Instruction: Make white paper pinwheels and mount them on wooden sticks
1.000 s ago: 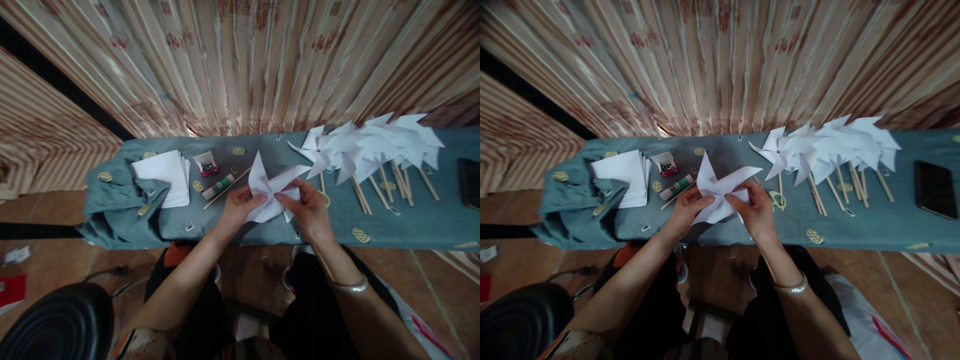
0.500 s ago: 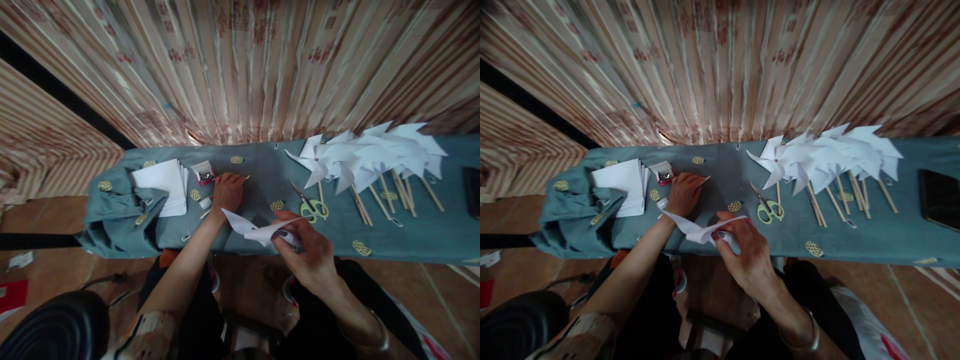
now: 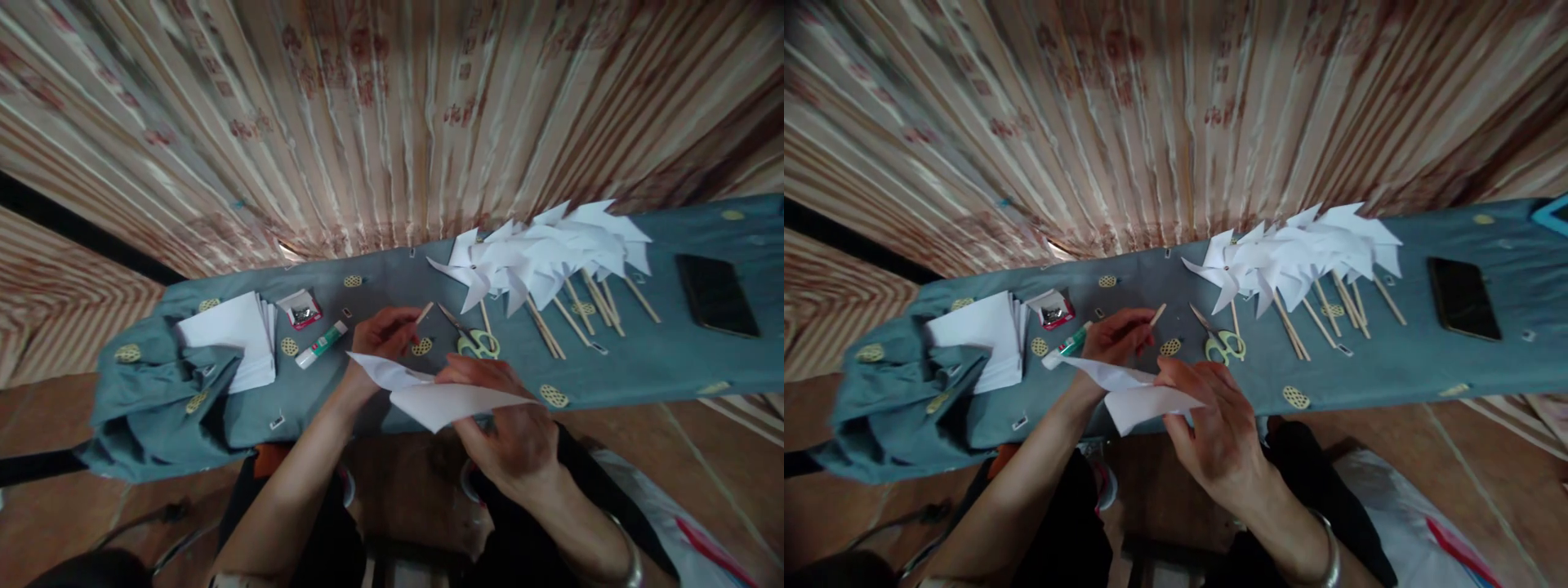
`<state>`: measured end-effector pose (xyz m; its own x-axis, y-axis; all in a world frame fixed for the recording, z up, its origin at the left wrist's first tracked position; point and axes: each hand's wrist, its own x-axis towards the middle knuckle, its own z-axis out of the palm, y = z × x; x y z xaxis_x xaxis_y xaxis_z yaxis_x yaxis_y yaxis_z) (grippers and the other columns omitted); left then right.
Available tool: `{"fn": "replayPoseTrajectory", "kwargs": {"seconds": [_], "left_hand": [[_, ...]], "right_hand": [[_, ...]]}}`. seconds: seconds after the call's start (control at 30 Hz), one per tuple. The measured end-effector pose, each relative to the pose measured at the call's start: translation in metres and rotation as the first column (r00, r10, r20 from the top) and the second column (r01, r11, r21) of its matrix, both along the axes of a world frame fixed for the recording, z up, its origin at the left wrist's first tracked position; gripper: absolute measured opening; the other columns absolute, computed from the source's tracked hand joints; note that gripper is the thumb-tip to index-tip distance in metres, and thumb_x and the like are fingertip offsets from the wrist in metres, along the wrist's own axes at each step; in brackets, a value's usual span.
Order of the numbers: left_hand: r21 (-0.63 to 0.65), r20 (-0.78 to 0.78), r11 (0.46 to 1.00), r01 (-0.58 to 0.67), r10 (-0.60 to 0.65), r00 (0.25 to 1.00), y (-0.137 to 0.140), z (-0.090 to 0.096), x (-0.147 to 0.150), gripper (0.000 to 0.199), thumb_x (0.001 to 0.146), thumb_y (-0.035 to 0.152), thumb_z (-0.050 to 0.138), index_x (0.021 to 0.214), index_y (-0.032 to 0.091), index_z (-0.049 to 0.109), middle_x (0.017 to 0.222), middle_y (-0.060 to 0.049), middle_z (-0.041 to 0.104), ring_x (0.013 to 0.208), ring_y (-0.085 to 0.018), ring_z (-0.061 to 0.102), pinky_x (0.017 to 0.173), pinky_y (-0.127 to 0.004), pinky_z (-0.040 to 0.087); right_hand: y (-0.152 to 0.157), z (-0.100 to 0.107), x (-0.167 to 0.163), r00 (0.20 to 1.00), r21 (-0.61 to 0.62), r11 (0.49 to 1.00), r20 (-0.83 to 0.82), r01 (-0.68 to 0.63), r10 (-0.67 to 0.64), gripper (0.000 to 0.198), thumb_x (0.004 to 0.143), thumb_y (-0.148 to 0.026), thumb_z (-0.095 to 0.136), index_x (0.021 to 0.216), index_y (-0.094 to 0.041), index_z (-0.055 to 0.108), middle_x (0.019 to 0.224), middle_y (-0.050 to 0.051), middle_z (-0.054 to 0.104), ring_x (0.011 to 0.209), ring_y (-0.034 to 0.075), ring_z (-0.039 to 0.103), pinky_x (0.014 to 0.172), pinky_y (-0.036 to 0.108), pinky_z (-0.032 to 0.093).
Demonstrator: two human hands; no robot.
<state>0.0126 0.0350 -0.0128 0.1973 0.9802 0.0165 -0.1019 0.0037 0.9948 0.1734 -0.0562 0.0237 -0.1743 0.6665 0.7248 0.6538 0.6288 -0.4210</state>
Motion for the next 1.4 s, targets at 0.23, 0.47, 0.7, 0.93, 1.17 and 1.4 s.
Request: {"fn": "replayPoseTrajectory", "kwargs": {"seconds": [0.23,0.47,0.7,0.93,1.17,1.4], "left_hand": [[-0.374,0.350,0.925,0.074,0.067,0.934,-0.016,0.025,0.021,0.040,0.049,0.033,0.094,0.082,0.016,0.077,0.070,0.000,0.071,0.053,-0.007,0.057,0.051,-0.019,0.044],[-0.408,0.456,0.897,0.171,0.038,0.889,-0.022,0.030,0.028,0.037,0.049,0.030,0.094,0.077,0.013,0.078,0.065,-0.001,0.070,0.050,-0.005,0.055,0.050,-0.018,0.044],[-0.419,0.495,0.883,0.212,0.027,0.868,-0.026,0.038,0.029,0.038,0.047,0.029,0.095,0.077,0.013,0.079,0.064,-0.001,0.070,0.050,-0.004,0.054,0.049,-0.017,0.043],[-0.385,0.486,0.895,0.225,-0.010,0.874,-0.029,0.033,0.029,0.034,0.053,0.030,0.093,0.080,0.015,0.079,0.065,-0.001,0.069,0.052,-0.006,0.056,0.049,-0.017,0.044],[-0.328,0.328,0.909,0.257,-0.146,0.933,-0.031,0.036,0.027,0.024,0.059,0.031,0.087,0.075,0.015,0.079,0.069,-0.005,0.072,0.056,-0.010,0.057,0.054,-0.022,0.044],[-0.133,0.241,0.946,0.294,-0.257,0.936,-0.034,0.033,0.022,0.012,0.066,0.022,0.076,0.077,0.018,0.081,0.081,-0.008,0.075,0.070,-0.019,0.065,0.070,-0.030,0.049]], "right_hand": [[-0.009,0.010,0.008,0.987,-0.037,0.986,0.022,0.160,-0.159,0.032,0.088,-0.010,0.059,0.117,-0.023,0.056,0.092,0.004,0.078,0.084,0.021,0.076,0.080,0.033,0.061],[-0.018,0.014,0.008,0.980,-0.085,0.976,0.019,0.201,-0.201,0.028,0.089,-0.013,0.057,0.115,-0.023,0.056,0.095,0.005,0.078,0.082,0.020,0.076,0.084,0.033,0.061],[-0.019,0.017,0.007,0.976,-0.104,0.970,0.027,0.218,-0.217,0.024,0.089,-0.015,0.059,0.111,-0.023,0.057,0.094,0.005,0.078,0.082,0.020,0.076,0.084,0.033,0.061],[-0.017,0.024,0.006,0.983,-0.078,0.980,0.041,0.184,-0.181,0.030,0.089,-0.010,0.058,0.115,-0.023,0.057,0.096,0.005,0.078,0.087,0.020,0.075,0.082,0.032,0.061],[-0.017,0.017,0.016,0.968,-0.157,0.964,-0.094,0.216,-0.232,0.032,0.086,-0.021,0.064,0.118,-0.024,0.059,0.091,0.006,0.077,0.087,0.024,0.075,0.083,0.041,0.061],[-0.022,0.007,0.026,0.961,-0.284,0.940,-0.145,0.187,-0.235,0.040,0.086,-0.030,0.066,0.125,-0.028,0.059,0.093,0.008,0.078,0.089,0.029,0.075,0.079,0.046,0.062]]}}
